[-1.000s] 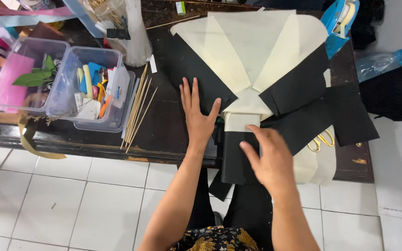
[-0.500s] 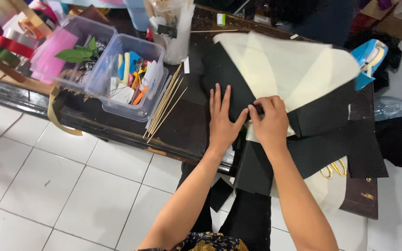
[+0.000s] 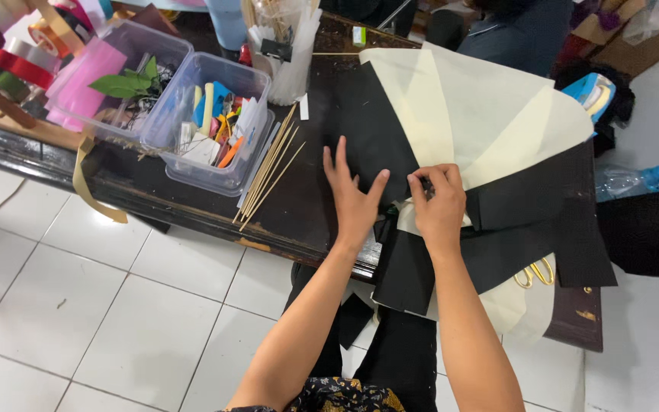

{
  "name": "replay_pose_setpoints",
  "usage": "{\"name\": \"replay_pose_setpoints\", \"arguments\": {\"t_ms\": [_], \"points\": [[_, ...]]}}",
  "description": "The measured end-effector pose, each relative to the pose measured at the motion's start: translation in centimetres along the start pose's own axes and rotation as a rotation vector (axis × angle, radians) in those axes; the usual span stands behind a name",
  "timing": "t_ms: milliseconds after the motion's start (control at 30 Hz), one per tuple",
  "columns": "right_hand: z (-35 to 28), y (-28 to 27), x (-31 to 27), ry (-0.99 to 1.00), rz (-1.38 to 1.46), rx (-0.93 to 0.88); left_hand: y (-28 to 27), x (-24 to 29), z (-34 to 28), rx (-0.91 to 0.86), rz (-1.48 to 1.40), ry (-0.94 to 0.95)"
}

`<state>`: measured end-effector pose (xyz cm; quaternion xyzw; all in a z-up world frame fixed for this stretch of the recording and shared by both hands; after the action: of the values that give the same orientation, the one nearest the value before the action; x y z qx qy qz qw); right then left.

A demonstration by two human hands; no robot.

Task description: The person assembles a snack bouquet by gluing black paper around the base of the arrangement and folding additional pieces of black paper into collar-like shapes around the snack packages.

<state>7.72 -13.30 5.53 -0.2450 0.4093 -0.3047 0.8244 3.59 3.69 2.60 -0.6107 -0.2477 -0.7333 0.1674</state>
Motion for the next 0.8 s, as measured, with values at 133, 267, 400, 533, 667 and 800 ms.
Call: {"name": "replay_pose_setpoints", "arguments": {"t_ms": [133, 267, 400, 533, 667, 800], "points": [[0.1, -0.4, 0.0, 0.004, 0.001, 0.02, -0.2, 0.9, 0.9, -0.023, -0.102, -0.12], [0.2, -0.8, -0.9, -0.001, 0.066, 0.024, -0.2, 2.4, 1.3, -0.049, -0.139, -0.082], [0.1, -0.7, -0.8, 0.017, 0.082, 0.023, 0.5, -0.3, 1.6, -0.086, -0.034, 0.025], [0.5, -0.1, 0.2, 0.019, 0.054, 0.017, 0.7, -1.6, 1.8, -0.113, -0.017, 0.036], [0.0, -0.6, -0.1, 0.007, 0.09, 0.036, 0.9, 0.4, 1.0, -0.219, -0.04, 0.011], [-0.3, -0.2, 1.4, -0.074, 0.049, 0.029, 0.5, 0.2, 1.0, -0.202, -0.073, 0.091]]}}
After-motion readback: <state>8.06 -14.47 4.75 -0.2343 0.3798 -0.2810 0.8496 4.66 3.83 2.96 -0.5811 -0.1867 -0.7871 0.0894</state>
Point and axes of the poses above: each hand's wrist, its own z-axis towards the middle knuckle, its own y-axis out of the palm, x = y × z, the point moved 5 cm from there along z, towards the middle knuckle, and after that the axes turned 3 degrees about x, right-handed, at the moved point
